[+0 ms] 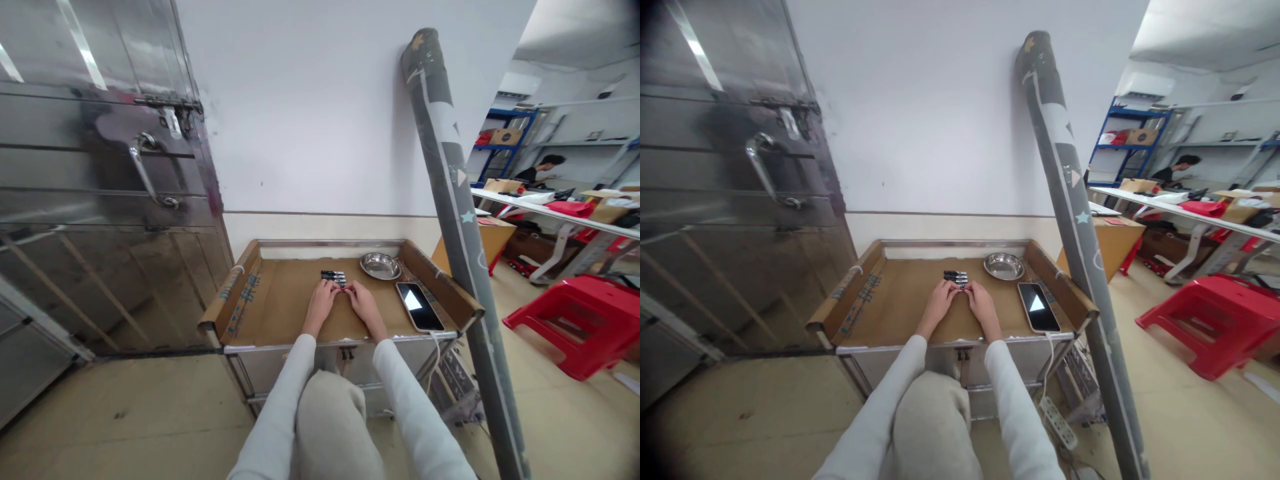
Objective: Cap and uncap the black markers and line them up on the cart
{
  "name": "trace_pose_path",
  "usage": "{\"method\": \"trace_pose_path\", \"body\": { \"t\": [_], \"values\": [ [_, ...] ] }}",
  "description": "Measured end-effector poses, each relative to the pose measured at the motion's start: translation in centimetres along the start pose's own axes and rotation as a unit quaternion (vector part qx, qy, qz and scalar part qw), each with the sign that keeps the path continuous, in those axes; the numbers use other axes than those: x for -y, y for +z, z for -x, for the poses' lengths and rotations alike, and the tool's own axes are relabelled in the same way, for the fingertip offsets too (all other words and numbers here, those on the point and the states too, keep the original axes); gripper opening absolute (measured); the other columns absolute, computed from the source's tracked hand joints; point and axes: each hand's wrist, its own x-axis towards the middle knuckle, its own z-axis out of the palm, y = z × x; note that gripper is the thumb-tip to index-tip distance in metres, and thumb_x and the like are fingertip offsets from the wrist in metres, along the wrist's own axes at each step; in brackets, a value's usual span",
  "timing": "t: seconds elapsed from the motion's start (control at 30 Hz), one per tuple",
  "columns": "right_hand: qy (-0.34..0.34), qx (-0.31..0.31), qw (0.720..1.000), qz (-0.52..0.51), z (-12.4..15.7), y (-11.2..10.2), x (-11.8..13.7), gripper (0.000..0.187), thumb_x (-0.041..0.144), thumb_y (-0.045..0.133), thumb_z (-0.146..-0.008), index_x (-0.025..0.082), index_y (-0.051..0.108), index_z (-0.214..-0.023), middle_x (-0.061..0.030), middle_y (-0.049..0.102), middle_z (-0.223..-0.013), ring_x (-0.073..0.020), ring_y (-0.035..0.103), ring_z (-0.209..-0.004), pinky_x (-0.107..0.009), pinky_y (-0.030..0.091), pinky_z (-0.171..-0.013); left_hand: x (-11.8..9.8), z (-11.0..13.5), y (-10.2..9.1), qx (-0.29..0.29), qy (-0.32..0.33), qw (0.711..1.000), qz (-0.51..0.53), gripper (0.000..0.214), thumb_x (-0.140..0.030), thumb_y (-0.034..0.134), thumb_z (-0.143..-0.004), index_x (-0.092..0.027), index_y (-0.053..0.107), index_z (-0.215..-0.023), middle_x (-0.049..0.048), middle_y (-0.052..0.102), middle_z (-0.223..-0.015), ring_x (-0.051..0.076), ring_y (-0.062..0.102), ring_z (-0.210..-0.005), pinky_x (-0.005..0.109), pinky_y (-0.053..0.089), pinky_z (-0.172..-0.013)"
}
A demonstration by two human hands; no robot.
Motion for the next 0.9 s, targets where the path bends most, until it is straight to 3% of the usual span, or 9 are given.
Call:
{"method": "trace_pose_path", "body": {
  "t": [0.3,0.9],
  "values": [
    [0.009,0.003,1.000,-0.015,0.1,-0.1,0.1,0.017,0.029,0.042,-0.092,0.022,0.058,-0.094,-0.0070,0.070,-0.098,-0.0195,0.065,-0.088,-0.029,0.047,-0.081,-0.2,0.0,-0.4,-0.018,-0.004,1.000,0.002,0.009,-0.019,0.051,-0.092,-0.020,0.061,-0.090,0.0038,0.060,-0.097,0.018,0.059,-0.095,0.033,0.046,-0.090],
    [-0.036,0.038,0.997,0.051,0.2,-0.4,1.0,0.024,0.026,0.042,-0.094,0.023,0.065,-0.101,-0.0063,0.070,-0.101,-0.0188,0.063,-0.094,-0.029,0.046,-0.086,-1.2,0.1,-0.8,0.018,0.011,1.000,0.010,0.008,-0.015,0.052,-0.089,-0.021,0.057,-0.091,0.0033,0.067,-0.094,0.018,0.061,-0.091,0.034,0.048,-0.087]
  ]
}}
